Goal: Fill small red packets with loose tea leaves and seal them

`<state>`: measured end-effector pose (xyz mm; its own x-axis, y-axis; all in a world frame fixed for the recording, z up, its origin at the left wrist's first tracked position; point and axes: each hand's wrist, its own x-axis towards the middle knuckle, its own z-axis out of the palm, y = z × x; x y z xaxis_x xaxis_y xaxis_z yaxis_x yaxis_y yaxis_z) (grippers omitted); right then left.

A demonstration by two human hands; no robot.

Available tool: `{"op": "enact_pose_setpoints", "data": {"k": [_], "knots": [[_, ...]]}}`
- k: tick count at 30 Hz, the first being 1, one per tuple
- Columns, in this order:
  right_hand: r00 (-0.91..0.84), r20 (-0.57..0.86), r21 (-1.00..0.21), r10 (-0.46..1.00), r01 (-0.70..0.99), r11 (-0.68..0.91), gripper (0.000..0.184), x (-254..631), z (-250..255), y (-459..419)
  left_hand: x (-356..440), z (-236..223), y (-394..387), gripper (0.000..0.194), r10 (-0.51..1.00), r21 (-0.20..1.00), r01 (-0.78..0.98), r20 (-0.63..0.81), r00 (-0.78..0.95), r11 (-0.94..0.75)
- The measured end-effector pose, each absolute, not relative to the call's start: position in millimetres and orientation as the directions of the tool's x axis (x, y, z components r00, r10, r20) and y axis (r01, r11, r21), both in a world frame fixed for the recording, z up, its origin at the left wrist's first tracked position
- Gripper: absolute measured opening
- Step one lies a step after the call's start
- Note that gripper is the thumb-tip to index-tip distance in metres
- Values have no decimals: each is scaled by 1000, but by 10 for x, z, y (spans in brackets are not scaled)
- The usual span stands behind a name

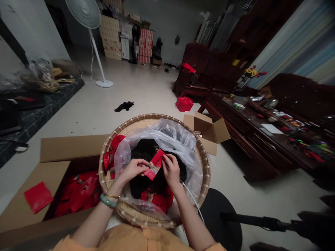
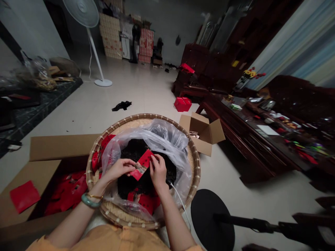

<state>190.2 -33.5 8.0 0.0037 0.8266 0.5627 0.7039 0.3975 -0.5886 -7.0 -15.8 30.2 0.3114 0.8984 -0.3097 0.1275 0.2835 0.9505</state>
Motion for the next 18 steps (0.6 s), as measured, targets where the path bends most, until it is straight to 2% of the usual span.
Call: {"op": "enact_pose_setpoints", "data": {"k": [4,8,12,18], "knots": [[41,554,-606,832,705,369,42,1888,94,-345,-65,302,-158,24,902,949,137,-312,298,283],[57,563,-633,824,672,386,37,1865,90,-342,-54,289,-157,23,901,952,137,-302,310,273],[109,570,-661,814,649,377,41,1834,77,-353,-56,287,-159,25,905,954,141,-295,306,263],[88,599,-642,796,647,411,39,1789,99,-389,-61,293,-171,26,906,949,176,-304,293,261]]}}
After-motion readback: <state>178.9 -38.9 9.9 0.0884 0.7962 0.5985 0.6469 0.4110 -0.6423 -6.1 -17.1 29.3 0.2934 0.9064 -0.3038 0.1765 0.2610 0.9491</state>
